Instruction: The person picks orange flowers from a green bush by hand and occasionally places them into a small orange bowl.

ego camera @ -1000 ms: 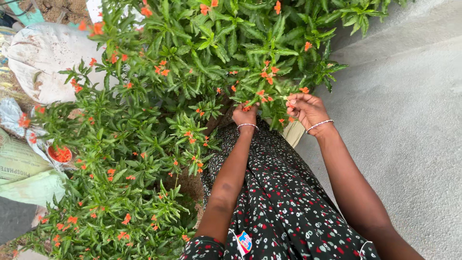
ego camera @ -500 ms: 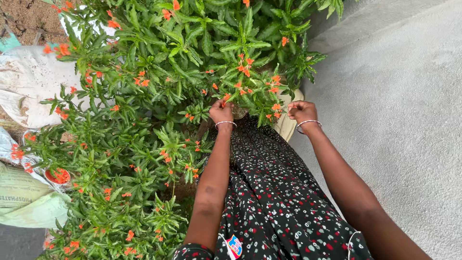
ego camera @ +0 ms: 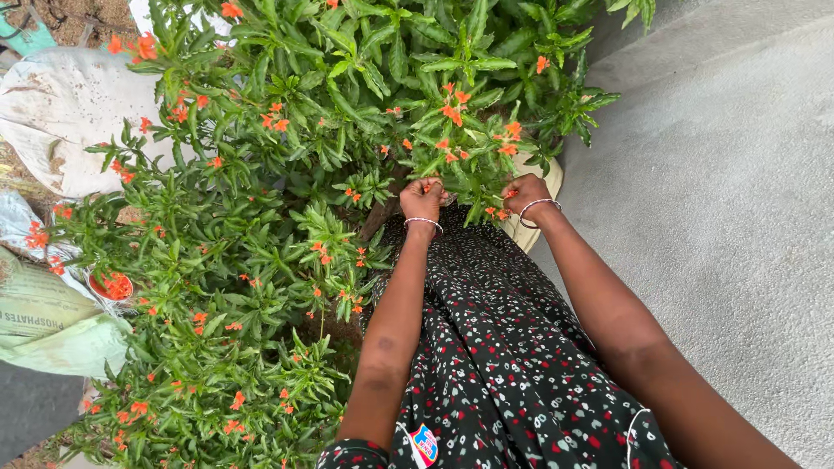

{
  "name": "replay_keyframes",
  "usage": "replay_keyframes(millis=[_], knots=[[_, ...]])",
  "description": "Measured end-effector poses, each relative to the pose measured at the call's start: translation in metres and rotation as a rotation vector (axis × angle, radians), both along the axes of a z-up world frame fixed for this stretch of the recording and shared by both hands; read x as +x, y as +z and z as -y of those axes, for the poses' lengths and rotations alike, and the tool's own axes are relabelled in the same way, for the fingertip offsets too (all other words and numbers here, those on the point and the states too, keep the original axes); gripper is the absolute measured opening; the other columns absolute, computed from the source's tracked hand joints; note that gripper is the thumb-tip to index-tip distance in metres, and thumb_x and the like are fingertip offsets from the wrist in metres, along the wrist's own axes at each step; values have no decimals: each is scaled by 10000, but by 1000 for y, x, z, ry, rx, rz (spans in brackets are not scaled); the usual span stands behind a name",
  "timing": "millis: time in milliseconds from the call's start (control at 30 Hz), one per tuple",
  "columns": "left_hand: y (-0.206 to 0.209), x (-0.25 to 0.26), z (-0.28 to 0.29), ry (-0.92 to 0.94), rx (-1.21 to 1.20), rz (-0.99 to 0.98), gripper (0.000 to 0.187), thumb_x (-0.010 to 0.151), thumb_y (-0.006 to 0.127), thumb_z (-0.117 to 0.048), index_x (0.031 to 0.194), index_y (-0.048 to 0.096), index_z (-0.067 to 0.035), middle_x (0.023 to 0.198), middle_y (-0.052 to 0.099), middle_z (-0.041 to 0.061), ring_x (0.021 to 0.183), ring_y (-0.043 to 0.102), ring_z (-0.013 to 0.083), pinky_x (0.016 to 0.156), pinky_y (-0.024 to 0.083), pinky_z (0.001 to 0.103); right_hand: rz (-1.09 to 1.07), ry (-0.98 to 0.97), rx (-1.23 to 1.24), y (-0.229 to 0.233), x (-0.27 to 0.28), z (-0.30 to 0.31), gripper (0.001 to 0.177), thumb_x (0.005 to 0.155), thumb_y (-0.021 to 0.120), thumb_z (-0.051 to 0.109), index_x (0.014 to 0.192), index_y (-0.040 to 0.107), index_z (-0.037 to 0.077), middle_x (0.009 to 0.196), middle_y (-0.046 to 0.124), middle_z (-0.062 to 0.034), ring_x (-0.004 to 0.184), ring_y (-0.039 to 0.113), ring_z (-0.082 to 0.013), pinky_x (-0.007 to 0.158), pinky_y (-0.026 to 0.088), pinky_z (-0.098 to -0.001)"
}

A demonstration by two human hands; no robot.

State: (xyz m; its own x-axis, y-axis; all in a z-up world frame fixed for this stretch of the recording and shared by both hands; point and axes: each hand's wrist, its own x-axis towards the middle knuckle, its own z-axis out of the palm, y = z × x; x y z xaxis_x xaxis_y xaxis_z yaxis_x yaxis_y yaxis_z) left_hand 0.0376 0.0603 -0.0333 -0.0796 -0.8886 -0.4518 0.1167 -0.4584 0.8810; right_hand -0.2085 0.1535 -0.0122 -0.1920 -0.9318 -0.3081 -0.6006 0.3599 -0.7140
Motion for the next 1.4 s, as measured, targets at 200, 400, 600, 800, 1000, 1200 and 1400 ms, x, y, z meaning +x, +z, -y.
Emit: replay_keyframes(millis=[200,400,600,800,1000,1200,1400], knots=[[-20,-13,-33,-126,61,-71,71,930,629,14,960,669,64,816,715,108,606,683,144,541,555,265,682,-486,263,16,7,4,190,839,730,-65,1022,683,-60,1031,737,-172,816,732,-226,657,605,-303],[19,-48,-60,-252,128,6,252,821,757,74,1070,716,82,903,740,117,711,681,130,649,572,246,820,-641,250,34,12,12,171,864,719,-61,1035,711,-66,991,742,-120,824,738,-175,708,636,-271],[12,-61,-47,-120,112,-205,206,836,709,67,1037,695,107,903,744,110,704,722,162,630,597,254,950,-634,216,40,20,17,176,891,688,-46,1064,719,-62,975,746,-134,816,750,-192,731,640,-267],[14,-51,-28,-117,125,-218,72,857,685,83,921,661,106,855,734,143,615,706,171,539,560,260,982,-631,230,46,24,24,158,890,687,-63,1046,687,-87,972,750,-143,815,764,-197,733,649,-277],[36,-33,-16,-126,112,-178,80,858,674,63,923,705,98,822,745,140,600,687,148,538,545,245,954,-504,256,57,26,28,157,905,687,-32,1054,730,-60,946,748,-129,779,730,-174,702,619,-264],[74,0,14,-165,100,-179,82,872,648,57,925,710,70,810,742,125,612,700,155,553,557,268,874,-415,238,96,47,31,168,898,710,-16,1059,717,-66,933,747,-132,753,719,-170,668,593,-280],[117,39,46,-117,129,-180,156,931,550,38,947,705,35,821,726,112,638,685,159,571,556,291,815,-161,368,179,84,48,200,873,709,-13,1072,733,-1,869,748,-136,725,719,-170,628,587,-274]])
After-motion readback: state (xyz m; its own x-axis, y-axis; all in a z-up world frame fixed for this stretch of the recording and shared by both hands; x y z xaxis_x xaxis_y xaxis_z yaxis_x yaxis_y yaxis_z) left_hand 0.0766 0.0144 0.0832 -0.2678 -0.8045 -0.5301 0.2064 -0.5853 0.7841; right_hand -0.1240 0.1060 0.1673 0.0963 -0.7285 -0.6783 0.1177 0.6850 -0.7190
